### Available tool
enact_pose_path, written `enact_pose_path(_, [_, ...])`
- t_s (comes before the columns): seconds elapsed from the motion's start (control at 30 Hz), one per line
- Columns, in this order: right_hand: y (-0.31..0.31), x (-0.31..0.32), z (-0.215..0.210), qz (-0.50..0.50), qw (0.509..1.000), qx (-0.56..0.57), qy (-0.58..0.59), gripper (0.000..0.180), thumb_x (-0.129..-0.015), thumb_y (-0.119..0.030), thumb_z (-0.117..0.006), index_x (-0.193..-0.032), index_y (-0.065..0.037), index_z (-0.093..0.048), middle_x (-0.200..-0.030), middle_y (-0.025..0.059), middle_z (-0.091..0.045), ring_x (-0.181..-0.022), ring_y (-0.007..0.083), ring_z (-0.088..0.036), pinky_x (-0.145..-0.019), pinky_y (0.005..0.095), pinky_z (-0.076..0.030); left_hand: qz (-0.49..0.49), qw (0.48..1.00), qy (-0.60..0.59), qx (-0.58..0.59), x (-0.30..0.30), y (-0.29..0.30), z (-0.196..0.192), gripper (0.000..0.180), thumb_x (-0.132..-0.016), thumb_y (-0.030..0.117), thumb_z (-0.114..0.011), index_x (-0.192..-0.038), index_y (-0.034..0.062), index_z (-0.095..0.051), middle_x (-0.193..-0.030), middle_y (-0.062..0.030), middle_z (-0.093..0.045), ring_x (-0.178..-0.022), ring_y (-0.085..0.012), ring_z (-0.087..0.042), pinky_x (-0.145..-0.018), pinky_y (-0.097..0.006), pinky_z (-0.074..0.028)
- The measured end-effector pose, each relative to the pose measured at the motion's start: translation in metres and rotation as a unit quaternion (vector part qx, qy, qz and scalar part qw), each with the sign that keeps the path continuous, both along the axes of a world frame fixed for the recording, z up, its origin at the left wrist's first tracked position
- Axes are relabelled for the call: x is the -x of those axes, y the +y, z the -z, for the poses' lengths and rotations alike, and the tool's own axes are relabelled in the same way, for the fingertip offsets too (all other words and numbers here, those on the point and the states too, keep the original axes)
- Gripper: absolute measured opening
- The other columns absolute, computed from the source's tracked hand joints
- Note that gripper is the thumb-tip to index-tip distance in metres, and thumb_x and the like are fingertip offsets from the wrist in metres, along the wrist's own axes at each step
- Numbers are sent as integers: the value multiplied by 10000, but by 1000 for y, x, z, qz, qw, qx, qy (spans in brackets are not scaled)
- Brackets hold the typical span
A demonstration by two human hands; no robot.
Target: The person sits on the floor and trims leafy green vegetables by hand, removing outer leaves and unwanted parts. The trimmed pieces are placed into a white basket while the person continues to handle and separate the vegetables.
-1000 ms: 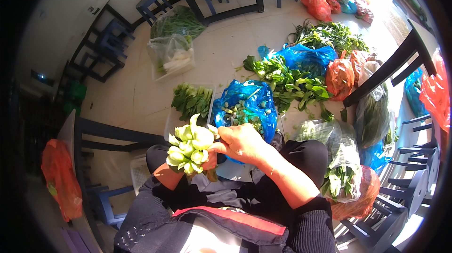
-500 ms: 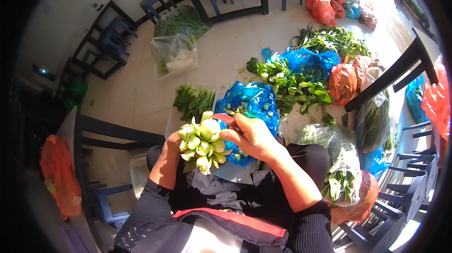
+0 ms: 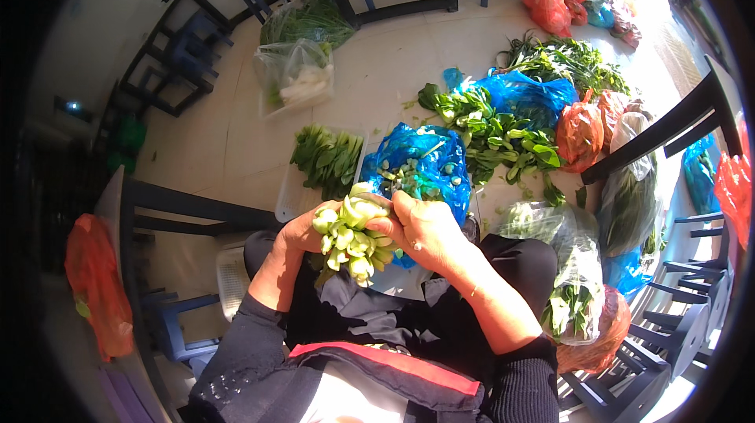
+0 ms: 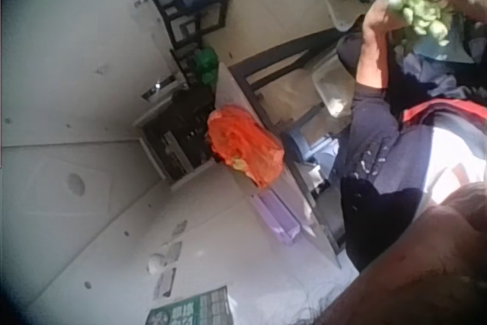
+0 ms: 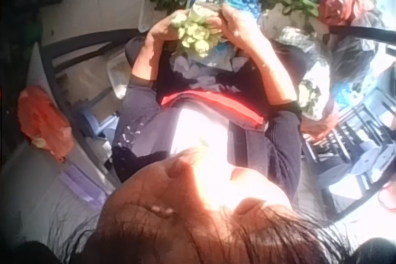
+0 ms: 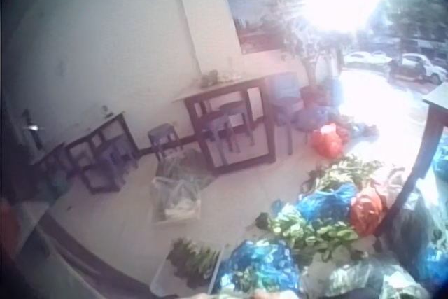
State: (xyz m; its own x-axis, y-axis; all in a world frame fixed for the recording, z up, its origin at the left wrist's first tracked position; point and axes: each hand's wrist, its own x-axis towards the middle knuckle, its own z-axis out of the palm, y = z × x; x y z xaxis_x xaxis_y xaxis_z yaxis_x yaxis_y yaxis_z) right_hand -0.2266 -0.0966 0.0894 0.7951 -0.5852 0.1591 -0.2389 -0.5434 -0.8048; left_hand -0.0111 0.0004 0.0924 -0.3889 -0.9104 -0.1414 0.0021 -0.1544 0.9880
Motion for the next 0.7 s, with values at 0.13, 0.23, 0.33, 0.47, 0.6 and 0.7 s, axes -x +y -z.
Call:
enact_pose_path(0.13, [6,1,3,-8,1000,5,8,488,-901,-451,-659,-737,-21,-497,-603,180,-556,-572,399,-582,-528,438,-461,-3,999,54,6,-9,6,26,503,-943,220,-619,-1366,-23,-493,-1273,-100,-617,-1137,-166,-576,-1003,-329,-445])
enact_pose_path(0.23, [15,-6,13,32,999,4,21,439,-936,-435,-611,-766,-34,-560,-641,186,-599,-607,403,-610,-556,456,-475,-29,998,9,49,-11,6,34,520,-966,309,-584,-1341,-43,-504,-1224,-108,-643,-1084,-157,-603,-977,-322,-465])
enact_pose_path(0.33, [10,-8,10,10,997,-14,74,429,-946,-449,-581,-831,-36,-584,-704,200,-635,-682,411,-633,-612,471,-490,-67,995,-18,69,-9,5,21,511,-854,154,-717,-1288,-41,-530,-1167,-79,-662,-1020,-130,-604,-926,-311,-484])
enact_pose_path(0.47, [-5,-4,-19,29,997,-2,74,510,-859,-500,-689,-839,-19,-523,-711,179,-620,-670,378,-623,-611,420,-484,-124,979,-119,107,-25,6,-1,617,-665,49,-818,-1226,13,-565,-1049,-54,-669,-938,-111,-578,-869,-300,-487])
enact_pose_path(0.6, [-25,8,-22,208,978,-12,9,303,-934,-221,-684,-816,12,-530,-649,72,-590,-554,121,-476,-524,297,-408,-360,928,79,49,-76,21,-44,582,-673,-13,-803,-1216,15,-595,-1127,-51,-673,-1019,-150,-626,-908,-318,-500])
enact_pose_path(0.7, [-20,1,-15,195,981,-8,-20,251,-918,-155,-699,-807,3,-539,-619,26,-553,-546,73,-413,-499,247,-356,-495,859,129,17,-145,51,-10,498,-731,-44,-746,-1208,8,-612,-1108,-65,-675,-1020,-193,-646,-891,-319,-518])
